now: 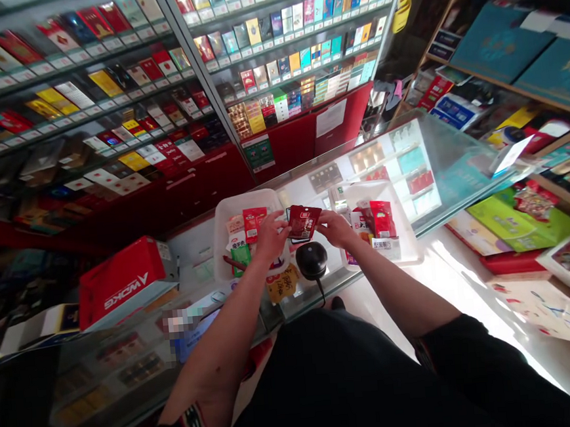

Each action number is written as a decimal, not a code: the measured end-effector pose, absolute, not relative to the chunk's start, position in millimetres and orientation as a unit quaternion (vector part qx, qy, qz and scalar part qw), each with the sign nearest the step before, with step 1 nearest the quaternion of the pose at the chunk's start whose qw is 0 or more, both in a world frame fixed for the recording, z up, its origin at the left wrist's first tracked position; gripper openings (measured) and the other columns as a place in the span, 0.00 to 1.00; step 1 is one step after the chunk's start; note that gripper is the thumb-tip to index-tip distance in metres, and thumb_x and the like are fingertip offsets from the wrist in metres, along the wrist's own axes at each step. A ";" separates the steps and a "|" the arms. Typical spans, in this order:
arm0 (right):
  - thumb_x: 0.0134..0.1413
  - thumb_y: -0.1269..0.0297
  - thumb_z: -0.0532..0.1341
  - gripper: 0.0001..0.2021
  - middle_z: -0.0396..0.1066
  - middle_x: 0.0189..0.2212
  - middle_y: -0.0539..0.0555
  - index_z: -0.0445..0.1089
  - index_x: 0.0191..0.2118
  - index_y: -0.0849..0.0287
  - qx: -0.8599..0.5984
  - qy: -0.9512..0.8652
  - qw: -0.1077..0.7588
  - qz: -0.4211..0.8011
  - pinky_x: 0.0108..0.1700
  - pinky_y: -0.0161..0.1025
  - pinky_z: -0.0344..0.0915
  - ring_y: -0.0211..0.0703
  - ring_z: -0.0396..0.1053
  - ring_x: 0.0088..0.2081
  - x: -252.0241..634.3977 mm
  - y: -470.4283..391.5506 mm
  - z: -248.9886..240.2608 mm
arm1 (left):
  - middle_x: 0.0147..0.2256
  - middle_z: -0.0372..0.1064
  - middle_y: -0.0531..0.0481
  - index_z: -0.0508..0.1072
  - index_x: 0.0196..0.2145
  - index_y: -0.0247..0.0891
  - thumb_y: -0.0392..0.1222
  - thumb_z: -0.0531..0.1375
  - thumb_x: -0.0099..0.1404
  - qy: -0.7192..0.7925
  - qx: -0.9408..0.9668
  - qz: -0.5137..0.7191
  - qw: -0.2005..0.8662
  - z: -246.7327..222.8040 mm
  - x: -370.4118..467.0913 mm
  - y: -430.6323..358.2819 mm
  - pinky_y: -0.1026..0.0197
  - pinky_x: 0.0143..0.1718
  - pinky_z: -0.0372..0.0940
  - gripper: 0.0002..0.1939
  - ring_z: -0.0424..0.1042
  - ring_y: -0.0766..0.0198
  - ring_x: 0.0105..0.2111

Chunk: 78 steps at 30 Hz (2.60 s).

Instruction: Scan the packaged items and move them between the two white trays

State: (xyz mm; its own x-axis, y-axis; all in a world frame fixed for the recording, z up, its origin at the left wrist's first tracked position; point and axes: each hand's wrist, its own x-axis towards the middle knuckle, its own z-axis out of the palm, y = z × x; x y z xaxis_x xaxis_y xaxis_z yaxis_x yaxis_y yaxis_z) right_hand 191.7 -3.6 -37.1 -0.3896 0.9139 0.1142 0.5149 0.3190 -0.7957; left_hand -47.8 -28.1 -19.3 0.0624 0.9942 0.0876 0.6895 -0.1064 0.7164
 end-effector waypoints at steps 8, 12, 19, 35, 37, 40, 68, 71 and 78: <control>0.62 0.71 0.61 0.11 0.81 0.48 0.54 0.81 0.34 0.55 -0.494 -0.722 0.323 0.362 0.57 0.44 0.67 0.47 0.76 0.50 214.4 -3.1 -23.7 | 0.61 0.74 0.44 0.82 0.34 0.40 0.37 0.64 0.67 0.617 0.661 0.334 0.268 -5.3 -18.9 -23.0 0.46 0.69 0.60 0.06 0.70 0.50 0.62; 0.61 0.69 0.61 0.10 0.81 0.47 0.53 0.78 0.31 0.55 -0.524 -0.699 0.333 0.355 0.57 0.45 0.67 0.48 0.76 0.49 235.9 -3.6 -17.9 | 0.60 0.74 0.45 0.83 0.35 0.41 0.38 0.64 0.68 0.621 0.652 0.337 0.277 0.1 6.1 -20.1 0.47 0.69 0.61 0.06 0.71 0.50 0.62; 0.60 0.68 0.59 0.10 0.82 0.47 0.55 0.79 0.34 0.57 -0.581 -0.674 0.315 0.329 0.54 0.43 0.67 0.48 0.76 0.46 286.5 -5.7 -10.7 | 0.57 0.76 0.44 0.84 0.34 0.40 0.39 0.63 0.69 0.619 0.657 0.321 0.286 0.7 63.4 -13.7 0.49 0.67 0.63 0.08 0.72 0.50 0.59; 0.61 0.75 0.56 0.15 0.79 0.34 0.63 0.79 0.28 0.60 -0.675 -0.712 0.134 0.136 0.51 0.45 0.68 0.53 0.75 0.43 398.8 -19.1 -35.8 | 0.35 0.81 0.44 0.78 0.22 0.41 0.37 0.59 0.70 0.614 0.672 0.202 0.362 -33.8 200.9 -17.2 0.56 0.44 0.67 0.18 0.77 0.55 0.39; 0.61 0.74 0.57 0.15 0.80 0.38 0.64 0.80 0.30 0.61 -0.681 -0.708 0.128 0.134 0.55 0.47 0.68 0.55 0.76 0.47 406.4 -21.8 -42.5 | 0.33 0.80 0.45 0.77 0.22 0.41 0.38 0.60 0.70 0.617 0.671 0.186 0.367 -36.8 209.3 -18.8 0.57 0.41 0.66 0.17 0.77 0.56 0.36; 0.63 0.70 0.58 0.14 0.80 0.51 0.65 0.83 0.37 0.61 -0.694 -0.692 0.139 0.143 0.61 0.50 0.67 0.58 0.73 0.57 413.7 -26.6 -51.3 | 0.34 0.81 0.44 0.76 0.22 0.41 0.40 0.61 0.70 0.621 0.670 0.174 0.368 -41.0 217.3 -21.3 0.56 0.40 0.66 0.17 0.77 0.54 0.36; 0.62 0.63 0.61 0.15 0.79 0.53 0.68 0.83 0.45 0.65 -0.593 -0.744 0.266 0.152 0.66 0.54 0.62 0.59 0.72 0.59 249.4 -8.7 -7.2 | 0.51 0.80 0.45 0.81 0.37 0.40 0.35 0.63 0.69 0.603 0.668 0.337 0.278 13.5 74.0 -59.6 0.53 0.61 0.68 0.06 0.76 0.56 0.54; 0.63 0.63 0.62 0.14 0.78 0.55 0.68 0.83 0.46 0.64 -0.577 -0.756 0.265 0.160 0.67 0.54 0.61 0.59 0.71 0.60 213.8 -12.5 -5.6 | 0.49 0.80 0.45 0.81 0.35 0.40 0.38 0.62 0.70 0.628 0.645 0.344 0.268 13.1 33.7 -67.0 0.53 0.61 0.68 0.07 0.77 0.56 0.53; 0.63 0.66 0.63 0.11 0.78 0.53 0.65 0.82 0.44 0.61 -0.532 -0.789 0.249 0.179 0.65 0.52 0.63 0.57 0.71 0.58 140.1 -27.2 3.7 | 0.44 0.81 0.46 0.81 0.36 0.40 0.37 0.62 0.67 0.677 0.598 0.344 0.258 6.1 -59.5 -83.5 0.53 0.57 0.70 0.06 0.78 0.56 0.48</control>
